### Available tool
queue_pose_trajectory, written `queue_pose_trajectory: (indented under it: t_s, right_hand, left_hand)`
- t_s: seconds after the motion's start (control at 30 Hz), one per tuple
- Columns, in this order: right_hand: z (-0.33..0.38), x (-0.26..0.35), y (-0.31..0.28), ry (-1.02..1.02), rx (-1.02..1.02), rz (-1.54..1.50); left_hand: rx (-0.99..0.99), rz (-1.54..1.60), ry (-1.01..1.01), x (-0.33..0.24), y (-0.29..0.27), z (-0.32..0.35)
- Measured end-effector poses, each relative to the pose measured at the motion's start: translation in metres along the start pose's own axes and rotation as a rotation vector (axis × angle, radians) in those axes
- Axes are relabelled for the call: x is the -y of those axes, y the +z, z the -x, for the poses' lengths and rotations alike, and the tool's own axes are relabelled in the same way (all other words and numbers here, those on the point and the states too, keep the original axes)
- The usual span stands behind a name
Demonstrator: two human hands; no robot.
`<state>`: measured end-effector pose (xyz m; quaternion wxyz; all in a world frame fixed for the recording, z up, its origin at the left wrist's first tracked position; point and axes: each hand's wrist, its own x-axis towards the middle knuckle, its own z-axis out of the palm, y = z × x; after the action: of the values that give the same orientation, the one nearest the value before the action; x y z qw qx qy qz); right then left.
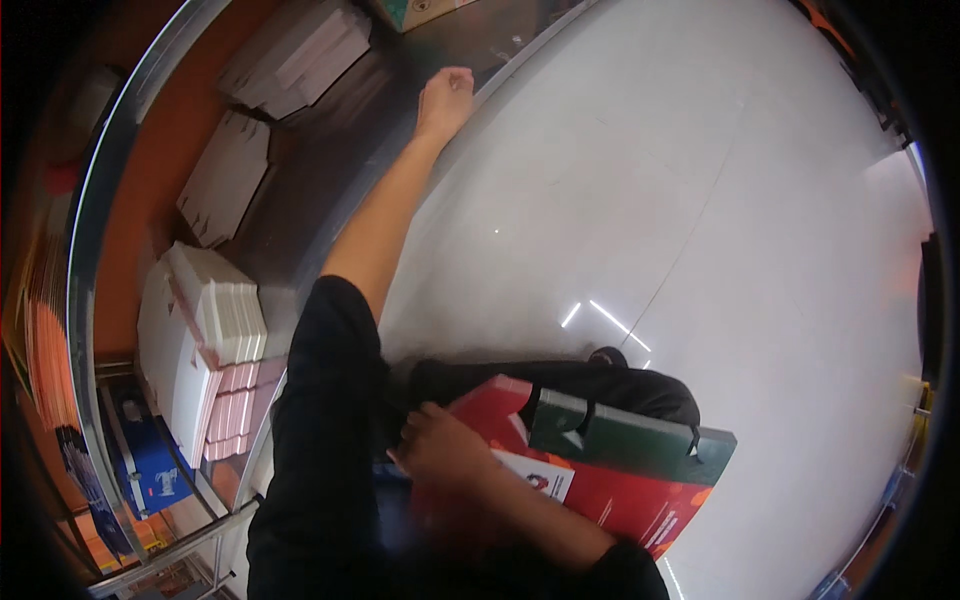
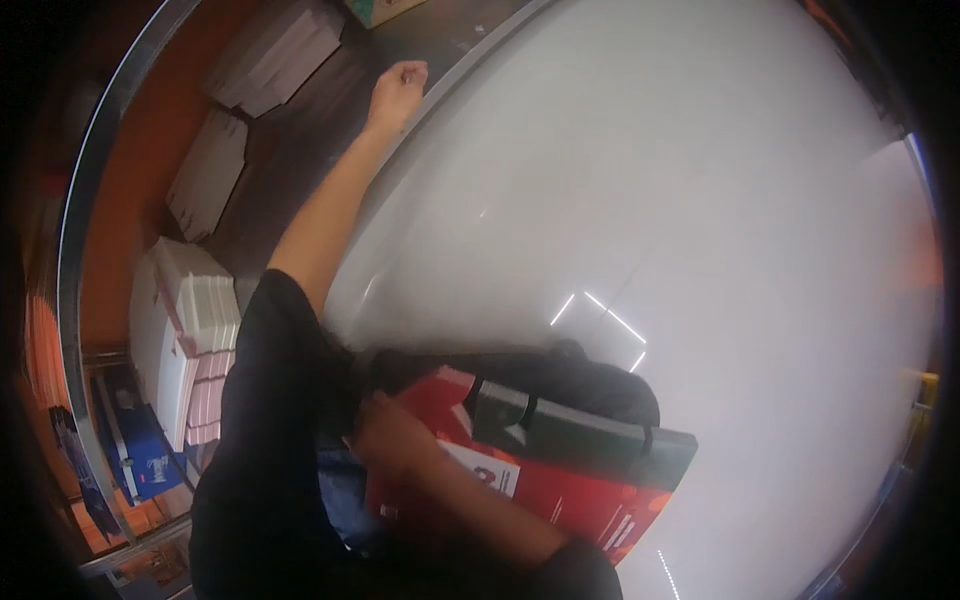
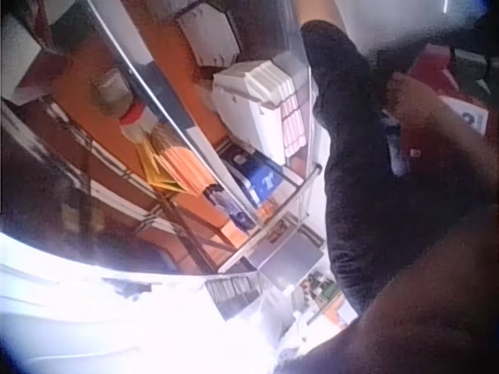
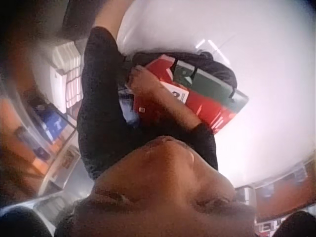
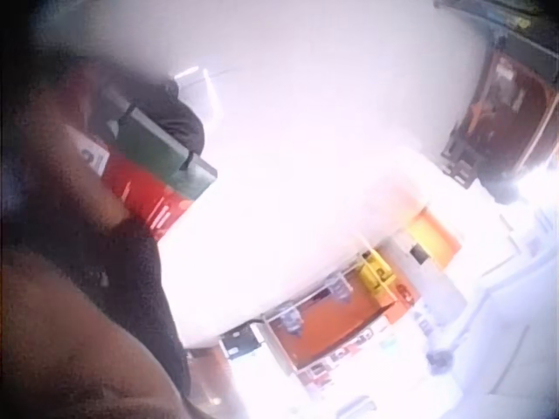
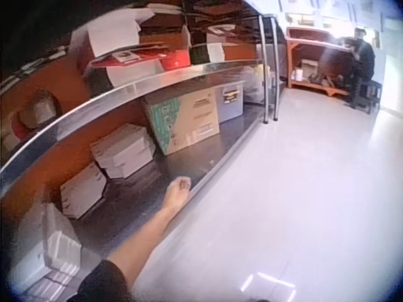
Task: The person picks up flat-packed white cardboard boxes from a shelf and sits on the floor to assemble them. They fold the flaps and tabs to form the box shape, then insert a red printed box into the white one. The person repeats this process with multiple boxes, stacking the assembled units.
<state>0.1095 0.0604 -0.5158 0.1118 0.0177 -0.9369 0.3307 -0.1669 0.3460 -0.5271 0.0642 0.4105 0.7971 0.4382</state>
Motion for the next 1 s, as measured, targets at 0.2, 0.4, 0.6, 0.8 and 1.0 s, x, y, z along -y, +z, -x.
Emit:
queue_pose_trajectory:
  t_s: [0.2,0.4,0.6,0.8,1.0]
  right_hand:
    - [-0.012,-0.010,-0.052,-0.095,0.524,-0.023]
    - [0.004,-0.011,-0.033,-0.097,0.375,0.061]
    - [0.001,-0.009,-0.037,-0.089,0.331,0.072]
    - [0.003,-0.010,-0.028,-0.074,0.249,0.115]
    - [0.005,-0.009,-0.039,-0.073,0.279,0.107]
  left_hand:
    - [-0.105,-0.308,-0.123,-0.010,0.059,-0.062]
    - [-0.154,-0.255,0.080,0.007,0.080,-0.077]
    - [-0.275,-0.094,0.038,0.028,0.077,-0.086]
    - [-0.133,-0.126,-0.057,0.007,0.069,-0.080]
    - [-0.150,-0.502,0.016,0.001,0.073,-0.081]
